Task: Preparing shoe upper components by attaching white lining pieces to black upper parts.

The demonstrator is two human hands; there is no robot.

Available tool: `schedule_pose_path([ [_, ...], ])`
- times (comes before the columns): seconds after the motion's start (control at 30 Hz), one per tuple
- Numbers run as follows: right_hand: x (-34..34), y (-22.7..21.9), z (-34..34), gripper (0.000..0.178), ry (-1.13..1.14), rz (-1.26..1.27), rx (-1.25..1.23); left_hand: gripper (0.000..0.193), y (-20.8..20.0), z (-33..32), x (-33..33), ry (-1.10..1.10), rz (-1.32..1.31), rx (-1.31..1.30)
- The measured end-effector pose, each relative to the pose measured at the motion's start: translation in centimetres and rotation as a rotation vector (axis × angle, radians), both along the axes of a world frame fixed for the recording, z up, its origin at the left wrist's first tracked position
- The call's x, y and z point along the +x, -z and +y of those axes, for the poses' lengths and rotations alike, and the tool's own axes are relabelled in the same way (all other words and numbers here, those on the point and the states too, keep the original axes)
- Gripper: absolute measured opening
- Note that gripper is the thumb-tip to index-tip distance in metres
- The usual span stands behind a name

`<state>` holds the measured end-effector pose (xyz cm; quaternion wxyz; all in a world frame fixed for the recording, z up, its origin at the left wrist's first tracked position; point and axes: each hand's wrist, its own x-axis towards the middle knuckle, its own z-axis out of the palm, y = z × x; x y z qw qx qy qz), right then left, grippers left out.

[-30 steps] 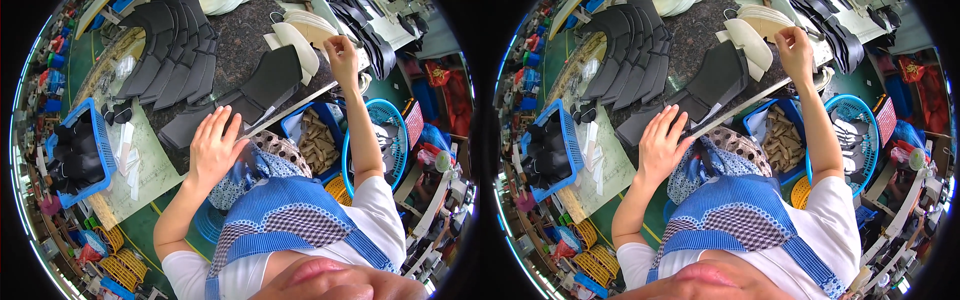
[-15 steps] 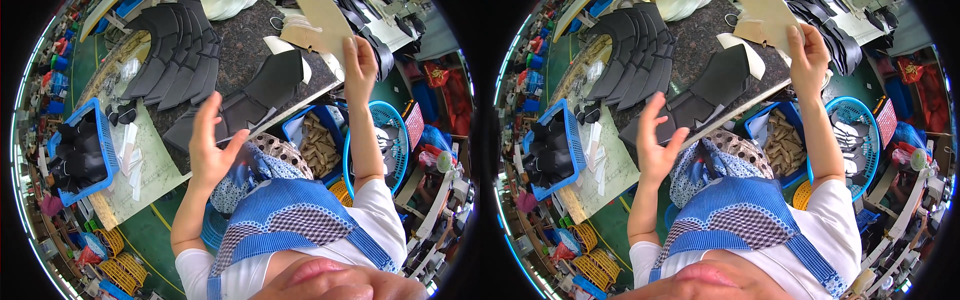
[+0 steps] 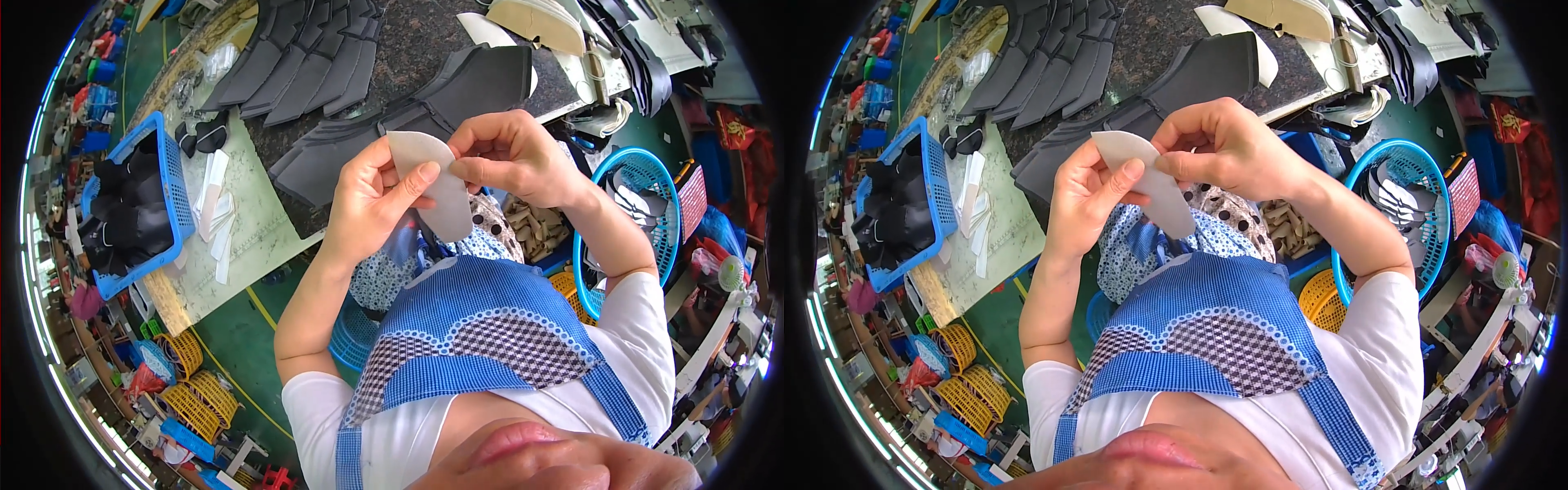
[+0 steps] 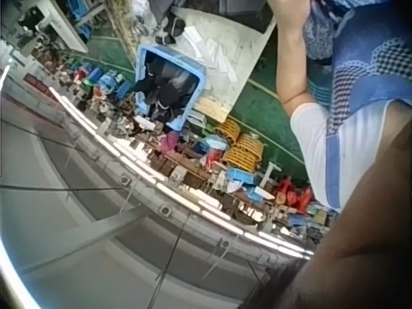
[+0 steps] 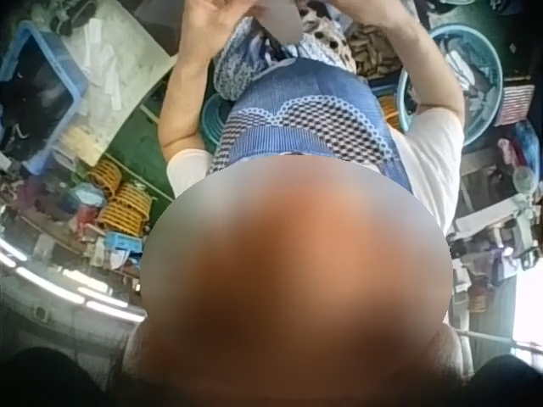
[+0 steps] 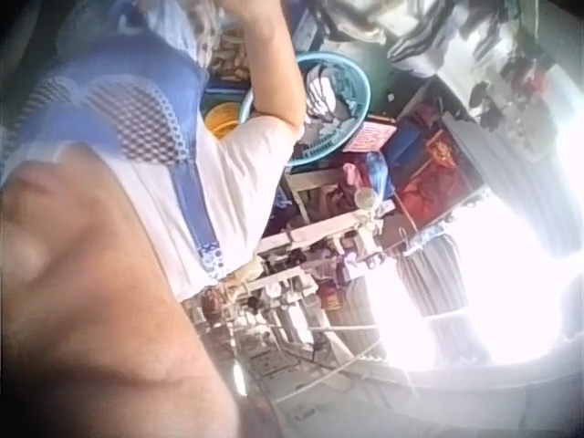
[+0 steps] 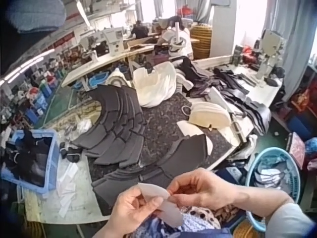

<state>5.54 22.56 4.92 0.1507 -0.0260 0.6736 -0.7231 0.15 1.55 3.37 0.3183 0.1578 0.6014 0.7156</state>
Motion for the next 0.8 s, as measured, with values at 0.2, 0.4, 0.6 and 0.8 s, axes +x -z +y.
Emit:
schedule_pose_path([
  [0.2, -0.4, -1.6, 0.3, 0.014, -0.245, 0.023, 0.134, 0.024, 0.5, -1.2, -0.4, 0.231, -0.16, 0.06],
  [0.4, 0.7, -0.2, -1.7, 0.022, -0.274, -0.215, -0.221, 0.031, 0.9, -1.5, -0.8, 0.439, -0.361, 0.172],
  [0.6, 0.8, 1.8, -1.6, 0.021, -0.22, -0.069, -0.378, 0.031, -1.8, -0.1, -1.5, 0.121, 1.144, 0.025],
  [0.8, 2.7, 5.0, 2.6, 0.018, 0.642, -0.25, -0.518, 0.009, -1.9, -2.7, 1.9, 0.031, 1.775, -0.003],
])
